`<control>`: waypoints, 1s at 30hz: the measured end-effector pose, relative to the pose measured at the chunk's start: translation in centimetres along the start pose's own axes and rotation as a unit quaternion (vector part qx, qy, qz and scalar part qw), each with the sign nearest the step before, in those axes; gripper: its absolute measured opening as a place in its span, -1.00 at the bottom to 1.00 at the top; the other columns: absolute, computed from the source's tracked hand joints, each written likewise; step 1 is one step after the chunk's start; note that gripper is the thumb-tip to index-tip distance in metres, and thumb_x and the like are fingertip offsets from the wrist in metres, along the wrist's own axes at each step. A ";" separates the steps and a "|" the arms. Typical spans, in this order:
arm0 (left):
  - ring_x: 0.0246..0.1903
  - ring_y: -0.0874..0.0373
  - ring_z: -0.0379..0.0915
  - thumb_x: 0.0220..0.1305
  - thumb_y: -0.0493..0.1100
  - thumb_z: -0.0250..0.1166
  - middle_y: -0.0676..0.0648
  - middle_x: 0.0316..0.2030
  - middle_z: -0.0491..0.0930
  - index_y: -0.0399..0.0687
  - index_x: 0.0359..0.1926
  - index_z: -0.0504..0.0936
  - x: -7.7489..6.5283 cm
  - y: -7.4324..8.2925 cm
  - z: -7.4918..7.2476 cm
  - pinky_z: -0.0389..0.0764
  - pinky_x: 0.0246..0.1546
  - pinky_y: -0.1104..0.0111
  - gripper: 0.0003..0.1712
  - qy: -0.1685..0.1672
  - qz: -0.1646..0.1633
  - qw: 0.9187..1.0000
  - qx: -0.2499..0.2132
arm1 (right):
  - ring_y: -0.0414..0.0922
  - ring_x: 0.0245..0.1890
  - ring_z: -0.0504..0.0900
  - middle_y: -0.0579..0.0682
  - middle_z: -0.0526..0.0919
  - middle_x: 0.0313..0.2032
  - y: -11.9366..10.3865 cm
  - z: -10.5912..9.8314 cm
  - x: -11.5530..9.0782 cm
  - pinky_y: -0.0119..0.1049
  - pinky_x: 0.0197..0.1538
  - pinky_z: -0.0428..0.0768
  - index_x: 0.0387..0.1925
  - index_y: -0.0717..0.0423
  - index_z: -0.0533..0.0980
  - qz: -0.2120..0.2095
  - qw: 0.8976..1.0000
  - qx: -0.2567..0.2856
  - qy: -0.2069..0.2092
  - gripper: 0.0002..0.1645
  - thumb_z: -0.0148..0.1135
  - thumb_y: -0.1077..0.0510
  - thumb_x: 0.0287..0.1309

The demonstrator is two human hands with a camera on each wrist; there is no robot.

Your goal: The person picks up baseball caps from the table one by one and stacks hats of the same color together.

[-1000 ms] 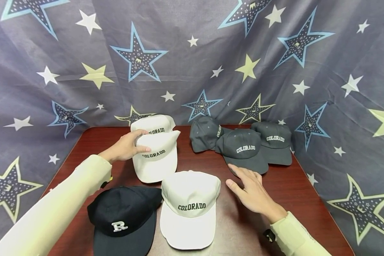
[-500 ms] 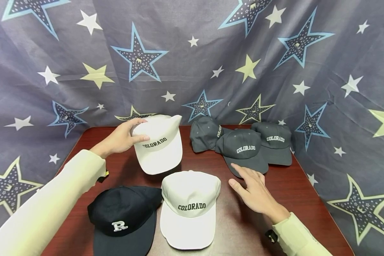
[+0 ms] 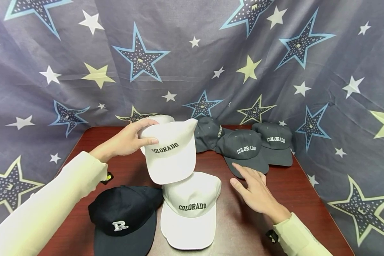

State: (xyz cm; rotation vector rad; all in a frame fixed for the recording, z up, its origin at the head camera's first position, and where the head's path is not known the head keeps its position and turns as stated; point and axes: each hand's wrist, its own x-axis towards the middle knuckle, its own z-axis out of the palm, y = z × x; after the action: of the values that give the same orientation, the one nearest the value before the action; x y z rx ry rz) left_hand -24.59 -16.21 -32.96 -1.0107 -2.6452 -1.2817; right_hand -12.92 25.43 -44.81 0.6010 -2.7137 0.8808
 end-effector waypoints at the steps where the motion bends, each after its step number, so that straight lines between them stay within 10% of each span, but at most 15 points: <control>1: -0.11 0.12 0.39 0.06 -0.06 0.45 -0.02 -0.06 0.51 0.00 0.12 0.48 -0.1 0.2 0.2 0.42 -0.07 0.14 -0.42 -0.007 -0.002 1.000 -0.002 | 0.04 0.20 0.25 -0.01 0.38 0.22 0.0 0.0 0.0 0.22 0.12 0.02 0.37 -0.27 0.22 0.001 1.000 0.001 0.000 -0.39 0.09 -0.03 0.32; 30: -0.05 0.28 0.33 0.12 0.08 0.38 0.11 -0.04 0.46 0.05 0.12 0.44 -3.8 8.0 6.6 0.40 0.02 0.30 -0.42 -0.113 0.061 0.990 0.058 | 0.00 0.23 0.23 -0.04 0.33 0.28 0.2 -0.5 -0.4 0.16 0.12 0.08 0.38 -0.24 0.21 -0.019 0.999 0.013 0.029 -0.38 0.07 0.05 0.33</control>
State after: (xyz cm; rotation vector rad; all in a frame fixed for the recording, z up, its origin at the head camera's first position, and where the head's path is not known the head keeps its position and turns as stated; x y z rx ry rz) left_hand -15.45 -9.93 -32.91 -1.3486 -2.7271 -1.0329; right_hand -12.64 25.99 -44.69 0.6216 -2.6345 0.9109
